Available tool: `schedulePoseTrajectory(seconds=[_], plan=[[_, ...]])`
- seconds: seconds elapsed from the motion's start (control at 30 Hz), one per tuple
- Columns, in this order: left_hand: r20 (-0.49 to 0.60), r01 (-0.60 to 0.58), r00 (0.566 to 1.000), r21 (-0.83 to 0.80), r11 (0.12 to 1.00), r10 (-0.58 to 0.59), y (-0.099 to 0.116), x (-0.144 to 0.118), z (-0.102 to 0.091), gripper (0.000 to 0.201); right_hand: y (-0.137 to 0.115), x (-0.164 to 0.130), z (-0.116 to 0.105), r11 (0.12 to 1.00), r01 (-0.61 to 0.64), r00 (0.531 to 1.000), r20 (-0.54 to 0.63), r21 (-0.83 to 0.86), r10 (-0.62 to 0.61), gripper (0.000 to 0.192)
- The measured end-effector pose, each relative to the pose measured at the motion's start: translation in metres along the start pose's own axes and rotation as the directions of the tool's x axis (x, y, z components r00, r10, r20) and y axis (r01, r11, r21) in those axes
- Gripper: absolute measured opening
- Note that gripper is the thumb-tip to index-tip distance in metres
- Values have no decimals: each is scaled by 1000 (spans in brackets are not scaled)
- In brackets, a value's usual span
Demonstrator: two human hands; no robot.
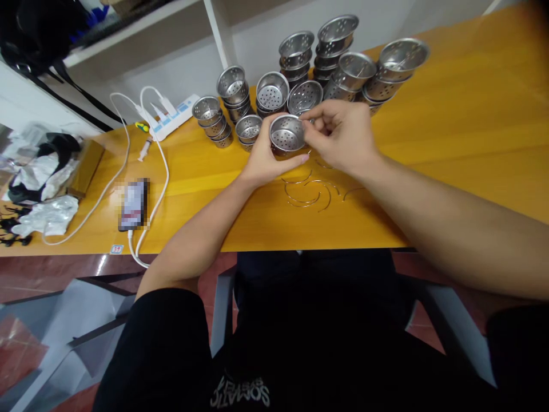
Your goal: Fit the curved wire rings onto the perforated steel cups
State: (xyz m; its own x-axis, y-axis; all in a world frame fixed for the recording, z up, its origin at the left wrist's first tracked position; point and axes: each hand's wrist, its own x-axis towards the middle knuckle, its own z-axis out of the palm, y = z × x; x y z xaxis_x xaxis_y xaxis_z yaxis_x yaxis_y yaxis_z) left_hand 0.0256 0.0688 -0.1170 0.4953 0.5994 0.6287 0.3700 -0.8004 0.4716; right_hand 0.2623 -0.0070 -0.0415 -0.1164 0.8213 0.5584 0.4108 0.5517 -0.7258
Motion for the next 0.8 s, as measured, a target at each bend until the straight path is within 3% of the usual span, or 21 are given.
schedulePoseTrajectory(seconds=[0.3,0.53,0.67,0.8], plan=[[37,75,997,-47,996,-73,17,-2,-3,112,11,5,5,1000,-6,999,-39,22,7,38],[55,133,990,-70,989,-130,29,-1,-14,101,1,1,3,991,-23,1000,-8,128,24,34],[95,121,989,-80,989,-113,25,0,-19,88,-6,4,-6,968,-11,994,111,251,-18,55],[116,80,991,-130,988,-65,18,0,-20,78,-7,10,-20,938,-23,955,285,345,-81,67]])
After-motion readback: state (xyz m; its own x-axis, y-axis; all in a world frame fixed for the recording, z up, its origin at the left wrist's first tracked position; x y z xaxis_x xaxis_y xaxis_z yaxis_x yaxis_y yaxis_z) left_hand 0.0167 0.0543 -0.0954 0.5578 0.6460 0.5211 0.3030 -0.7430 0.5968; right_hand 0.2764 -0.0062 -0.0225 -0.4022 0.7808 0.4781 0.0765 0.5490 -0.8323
